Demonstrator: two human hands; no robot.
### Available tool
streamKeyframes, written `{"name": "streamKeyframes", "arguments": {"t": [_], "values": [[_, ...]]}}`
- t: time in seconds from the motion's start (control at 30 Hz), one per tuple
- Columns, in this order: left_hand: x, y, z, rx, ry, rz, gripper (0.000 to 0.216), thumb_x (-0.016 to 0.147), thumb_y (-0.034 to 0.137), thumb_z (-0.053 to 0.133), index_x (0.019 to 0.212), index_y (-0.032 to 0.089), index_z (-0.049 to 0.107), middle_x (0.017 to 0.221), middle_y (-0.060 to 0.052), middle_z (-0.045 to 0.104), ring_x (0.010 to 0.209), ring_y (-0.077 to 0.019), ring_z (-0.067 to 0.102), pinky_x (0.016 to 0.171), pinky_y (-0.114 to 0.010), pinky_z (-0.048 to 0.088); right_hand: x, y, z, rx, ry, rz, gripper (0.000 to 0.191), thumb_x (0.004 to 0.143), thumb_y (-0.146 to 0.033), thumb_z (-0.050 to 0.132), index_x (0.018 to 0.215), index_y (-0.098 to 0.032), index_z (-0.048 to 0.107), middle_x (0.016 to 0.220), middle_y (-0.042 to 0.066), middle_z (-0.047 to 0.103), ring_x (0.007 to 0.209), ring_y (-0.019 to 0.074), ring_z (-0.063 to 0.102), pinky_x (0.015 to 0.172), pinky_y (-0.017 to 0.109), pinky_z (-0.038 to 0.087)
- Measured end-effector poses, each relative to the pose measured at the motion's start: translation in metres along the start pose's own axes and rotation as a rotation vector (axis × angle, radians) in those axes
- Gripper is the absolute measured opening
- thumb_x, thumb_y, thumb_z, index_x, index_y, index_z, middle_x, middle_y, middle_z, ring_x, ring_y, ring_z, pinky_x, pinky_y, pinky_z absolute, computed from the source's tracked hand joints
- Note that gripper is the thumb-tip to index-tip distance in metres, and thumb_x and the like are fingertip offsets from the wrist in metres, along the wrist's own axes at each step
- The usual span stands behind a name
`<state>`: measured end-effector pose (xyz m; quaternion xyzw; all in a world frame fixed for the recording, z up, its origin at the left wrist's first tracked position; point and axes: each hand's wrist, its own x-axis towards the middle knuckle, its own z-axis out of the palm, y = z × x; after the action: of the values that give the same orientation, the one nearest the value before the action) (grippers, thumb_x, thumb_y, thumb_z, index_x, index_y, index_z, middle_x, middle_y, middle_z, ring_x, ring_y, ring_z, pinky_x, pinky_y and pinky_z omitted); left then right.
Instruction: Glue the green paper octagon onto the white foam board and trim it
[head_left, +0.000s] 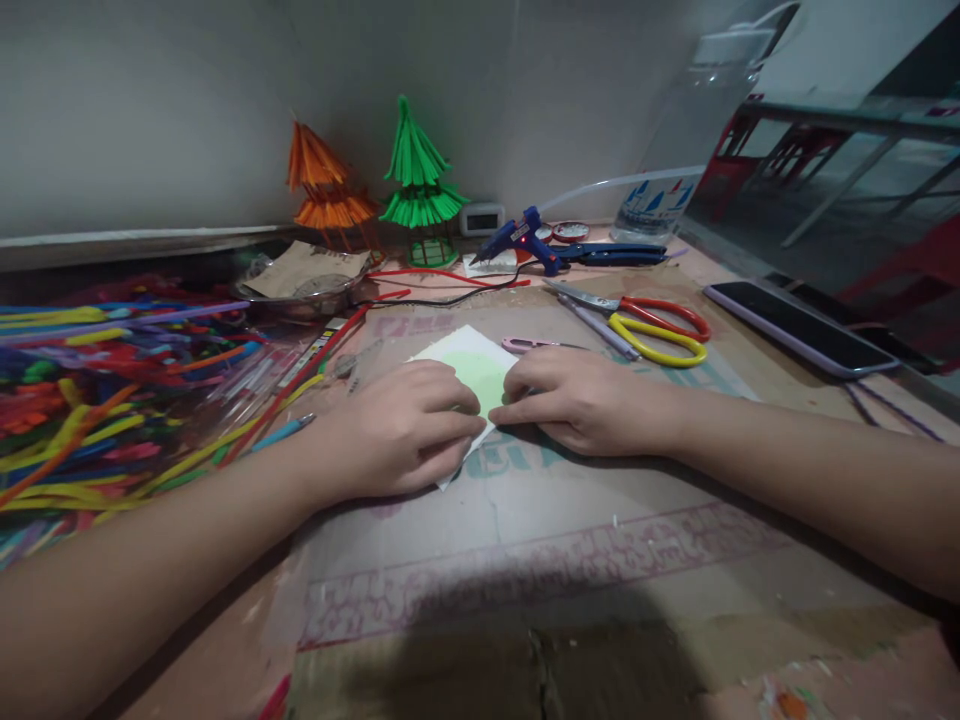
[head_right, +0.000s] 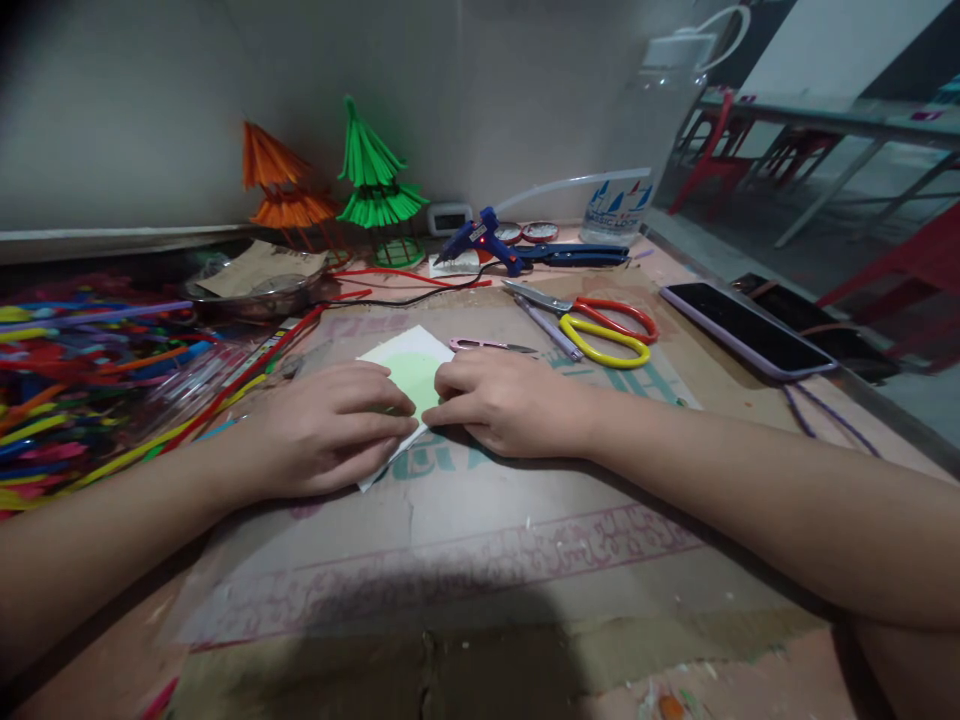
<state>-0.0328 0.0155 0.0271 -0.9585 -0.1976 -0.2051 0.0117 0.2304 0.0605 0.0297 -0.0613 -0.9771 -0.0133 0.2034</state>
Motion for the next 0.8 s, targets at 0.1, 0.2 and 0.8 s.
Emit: {"name": "streamKeyframes", "arguments": {"t": [0.1, 0.2, 0.8], "values": [[0.0002, 0.0004, -0.0002, 0.037, -0.003, 0.012, 0.023, 0.097, 0.019, 0.055, 0.11, 0.015, 0.074, 0.104, -0.013, 0.074, 0.097, -0.0267, 0.068, 0.091, -0.045, 0.056, 0.0008, -0.003, -0.0002, -0.045, -0.018, -0.019, 0.031, 0.106, -0.019, 0.045, 0.113, -0.016, 0.075, 0.091, 0.01, 0.07, 0.084, 0.0209, 0.061, 0.082, 0.038, 0.05], [0.0004, 0.0007, 0.0008, 0.056, -0.018, -0.012, 0.024, 0.098, 0.02, 0.052, 0.106, 0.016, 0.074, 0.101, -0.013, 0.072, 0.095, -0.0262, 0.067, 0.089, -0.045, 0.057, 0.001, -0.0053, 0.0016, -0.103, -0.006, -0.031, 0.031, 0.105, -0.016, 0.044, 0.125, -0.011, 0.067, 0.092, 0.01, 0.071, 0.08, 0.0209, 0.06, 0.075, 0.037, 0.048], [0.0018, 0.0021, 0.0011, 0.066, -0.035, -0.039, 0.021, 0.098, 0.024, 0.052, 0.105, 0.015, 0.07, 0.104, -0.013, 0.072, 0.1, -0.0279, 0.068, 0.098, -0.05, 0.055, 0.0004, -0.0077, 0.0029, -0.108, 0.021, -0.127, 0.026, 0.101, -0.012, 0.05, 0.121, -0.01, 0.066, 0.096, 0.012, 0.074, 0.093, 0.023, 0.065, 0.088, 0.042, 0.053]]}}
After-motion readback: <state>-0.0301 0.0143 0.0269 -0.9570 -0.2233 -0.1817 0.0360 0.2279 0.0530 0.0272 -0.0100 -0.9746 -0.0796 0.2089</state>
